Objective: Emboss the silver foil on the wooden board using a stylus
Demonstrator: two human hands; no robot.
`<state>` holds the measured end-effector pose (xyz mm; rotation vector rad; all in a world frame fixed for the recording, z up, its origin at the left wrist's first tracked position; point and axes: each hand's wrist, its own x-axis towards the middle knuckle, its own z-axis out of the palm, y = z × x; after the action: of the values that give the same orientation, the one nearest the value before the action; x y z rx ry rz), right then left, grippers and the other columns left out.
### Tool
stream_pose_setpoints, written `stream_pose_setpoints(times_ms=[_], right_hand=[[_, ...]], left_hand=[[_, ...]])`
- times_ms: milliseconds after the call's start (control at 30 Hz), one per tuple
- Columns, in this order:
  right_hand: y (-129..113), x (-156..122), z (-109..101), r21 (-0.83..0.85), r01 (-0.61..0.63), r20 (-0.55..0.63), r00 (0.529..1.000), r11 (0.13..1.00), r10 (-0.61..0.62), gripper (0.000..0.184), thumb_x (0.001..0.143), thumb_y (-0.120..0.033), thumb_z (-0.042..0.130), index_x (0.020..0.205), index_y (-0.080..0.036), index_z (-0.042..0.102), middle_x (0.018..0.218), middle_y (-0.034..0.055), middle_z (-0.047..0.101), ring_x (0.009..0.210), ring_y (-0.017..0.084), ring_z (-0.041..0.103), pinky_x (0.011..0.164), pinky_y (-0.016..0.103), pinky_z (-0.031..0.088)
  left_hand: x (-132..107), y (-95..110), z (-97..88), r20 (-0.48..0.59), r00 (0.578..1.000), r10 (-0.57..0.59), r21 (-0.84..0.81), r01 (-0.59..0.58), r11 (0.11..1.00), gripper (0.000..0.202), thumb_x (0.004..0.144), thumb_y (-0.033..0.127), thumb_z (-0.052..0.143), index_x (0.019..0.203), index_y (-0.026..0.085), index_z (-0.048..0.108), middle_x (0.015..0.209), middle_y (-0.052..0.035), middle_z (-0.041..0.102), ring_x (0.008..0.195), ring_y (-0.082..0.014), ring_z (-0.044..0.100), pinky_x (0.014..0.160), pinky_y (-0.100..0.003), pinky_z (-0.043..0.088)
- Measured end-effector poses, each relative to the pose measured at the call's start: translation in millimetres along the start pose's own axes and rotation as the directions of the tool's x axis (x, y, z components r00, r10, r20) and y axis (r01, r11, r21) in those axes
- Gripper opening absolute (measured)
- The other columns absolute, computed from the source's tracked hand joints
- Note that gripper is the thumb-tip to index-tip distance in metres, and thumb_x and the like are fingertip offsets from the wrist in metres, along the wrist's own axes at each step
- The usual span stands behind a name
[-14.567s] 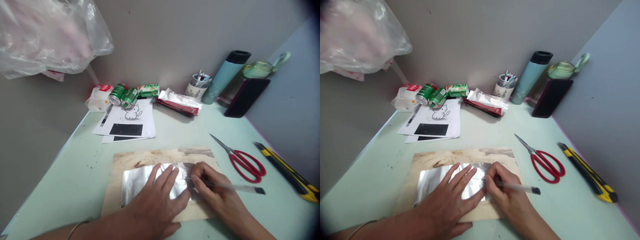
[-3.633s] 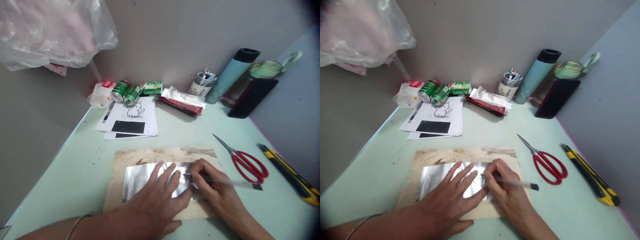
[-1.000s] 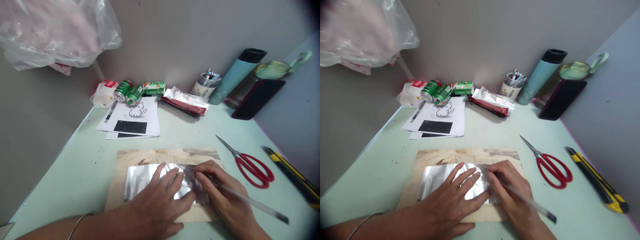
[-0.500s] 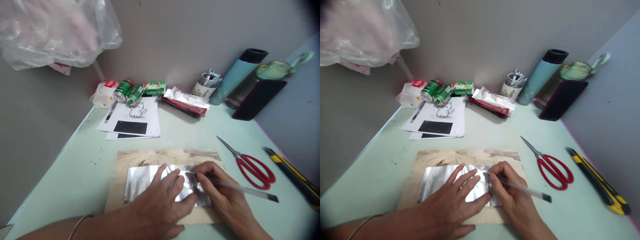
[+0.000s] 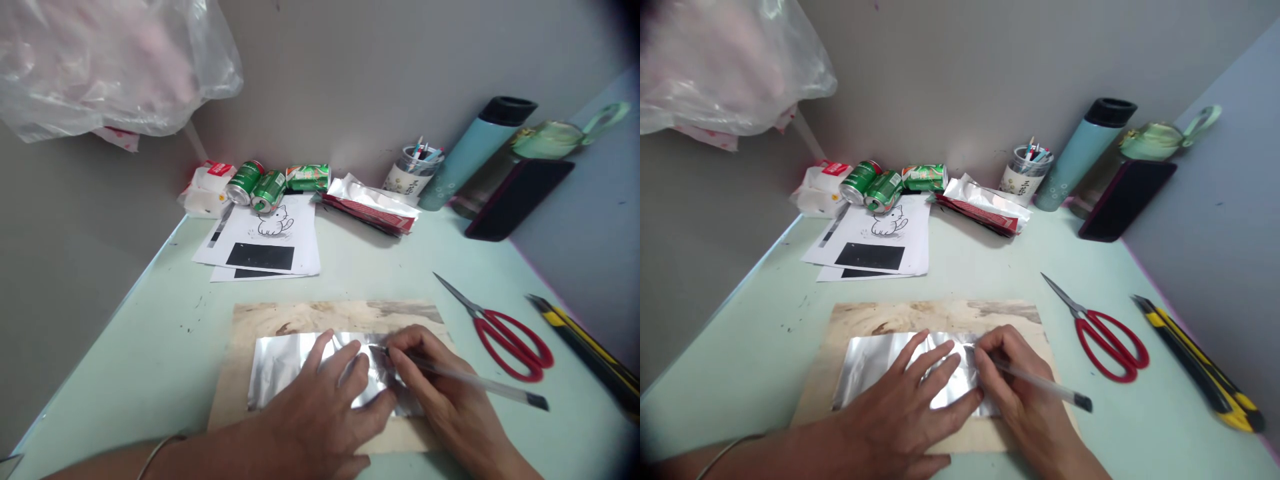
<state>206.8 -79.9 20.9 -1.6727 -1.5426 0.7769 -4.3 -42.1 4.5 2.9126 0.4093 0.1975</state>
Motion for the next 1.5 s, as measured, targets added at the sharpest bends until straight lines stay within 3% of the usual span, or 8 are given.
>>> stream_pose_setpoints(times_ms=[967, 1500], right_hand=[[4.6, -2.1, 1.5, -0.006, 0.026, 0.023, 0.999, 1.0, -0.026, 0.021, 0.099, -0.028, 0.05, 0.078, -0.024, 0.052, 0.071, -0.0024, 0.055, 0.061, 0.014, 0.052, 0.053, 0.027, 0.045], [3.3, -2.0, 0.4, -0.011, 0.058, 0.039, 0.998, 0.998, -0.058, 0.021, 0.098, -0.026, 0.051, 0.077, -0.024, 0.052, 0.071, -0.0028, 0.055, 0.062, 0.014, 0.052, 0.055, 0.026, 0.044]], left_hand=[[-1.1, 0.7, 0.0, -0.034, 0.999, -0.003, -0.005, 0.002, 1.0, 0.074, 0.092, 0.049, 0.068, 0.15, 0.014, 0.039, 0.144, -0.0231, 0.05, 0.14, -0.0415, 0.039, 0.112, -0.068, 0.03], [0.1, 1.5, -7.2, 0.005, 1.0, -0.008, -0.001, 0.008, 1.0, 0.076, 0.093, 0.051, 0.068, 0.151, 0.015, 0.036, 0.147, -0.0216, 0.049, 0.14, -0.04, 0.04, 0.112, -0.067, 0.032]])
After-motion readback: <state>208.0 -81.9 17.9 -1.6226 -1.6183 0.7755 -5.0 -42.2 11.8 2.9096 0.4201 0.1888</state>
